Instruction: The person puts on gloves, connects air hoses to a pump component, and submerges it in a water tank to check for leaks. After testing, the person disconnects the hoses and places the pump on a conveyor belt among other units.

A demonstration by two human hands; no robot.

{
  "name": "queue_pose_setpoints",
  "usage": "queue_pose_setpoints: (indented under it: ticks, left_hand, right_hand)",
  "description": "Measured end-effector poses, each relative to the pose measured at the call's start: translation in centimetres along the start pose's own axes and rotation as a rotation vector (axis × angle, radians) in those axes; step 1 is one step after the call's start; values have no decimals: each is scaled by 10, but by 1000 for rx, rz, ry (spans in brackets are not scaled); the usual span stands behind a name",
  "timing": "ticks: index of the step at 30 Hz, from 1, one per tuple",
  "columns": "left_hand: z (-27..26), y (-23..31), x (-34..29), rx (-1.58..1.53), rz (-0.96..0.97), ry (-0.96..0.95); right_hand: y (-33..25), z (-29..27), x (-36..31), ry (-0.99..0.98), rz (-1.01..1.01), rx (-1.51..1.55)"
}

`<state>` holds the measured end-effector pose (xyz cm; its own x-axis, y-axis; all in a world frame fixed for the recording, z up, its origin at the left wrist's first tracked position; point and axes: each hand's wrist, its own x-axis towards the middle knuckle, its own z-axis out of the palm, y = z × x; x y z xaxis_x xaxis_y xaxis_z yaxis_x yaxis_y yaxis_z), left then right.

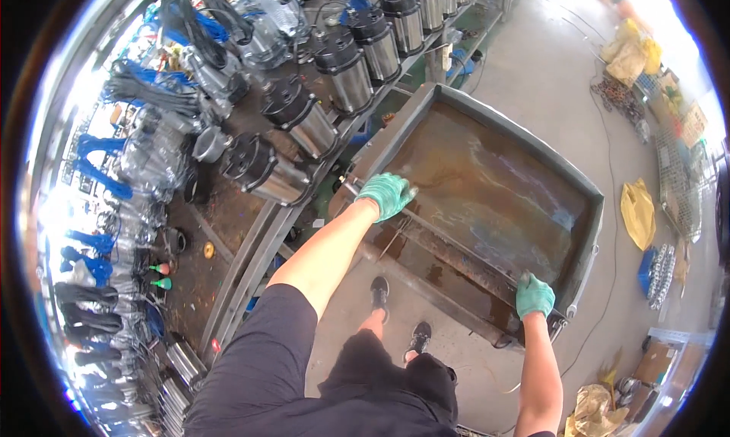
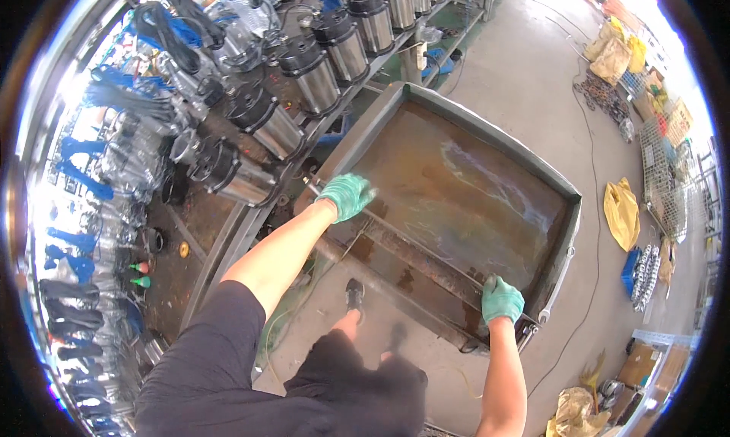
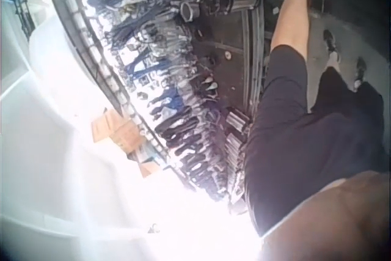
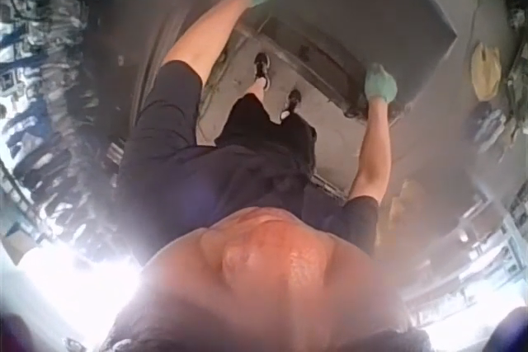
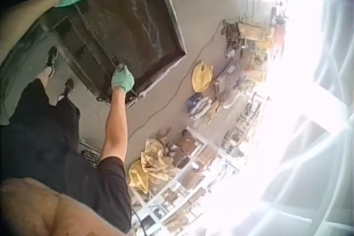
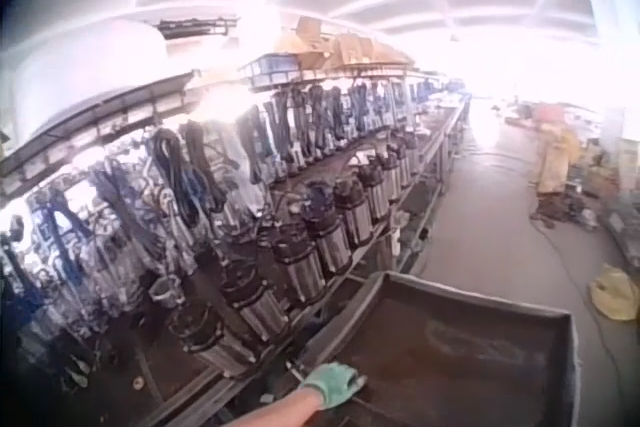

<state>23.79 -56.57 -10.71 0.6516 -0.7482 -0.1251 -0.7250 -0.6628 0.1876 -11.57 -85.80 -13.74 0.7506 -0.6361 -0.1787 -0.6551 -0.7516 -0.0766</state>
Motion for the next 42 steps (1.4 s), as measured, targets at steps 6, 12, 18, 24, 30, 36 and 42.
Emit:
queue_pose_setpoints:
  ticks: [6, 12, 18, 24, 30, 36, 42]
  left_hand:
    - [-2, 3, 24, 50, -24, -275]
    - [2, -4, 36, 64, -40, -232]
    - [7, -12, 49, 86, -40, -183]
    - [11, -20, 72, 105, -40, -139]
    - [0, -16, 100, 107, -80, -168]
    - [-7, -19, 120, 69, -97, -179]
    - [-18, -19, 142, 51, -78, -232]
  right_hand:
    - [8, 5, 3, 109, -12, 38]
    - [5, 5, 17, 106, -5, 19]
    - [4, 6, 34, 199, -55, 78]
    - [0, -3, 56, 217, -75, 103]
    - [-3, -15, 87, 127, -20, 29]
    - [0, -20, 127, 106, -35, -39]
    - [5, -21, 159, 89, -44, -25]
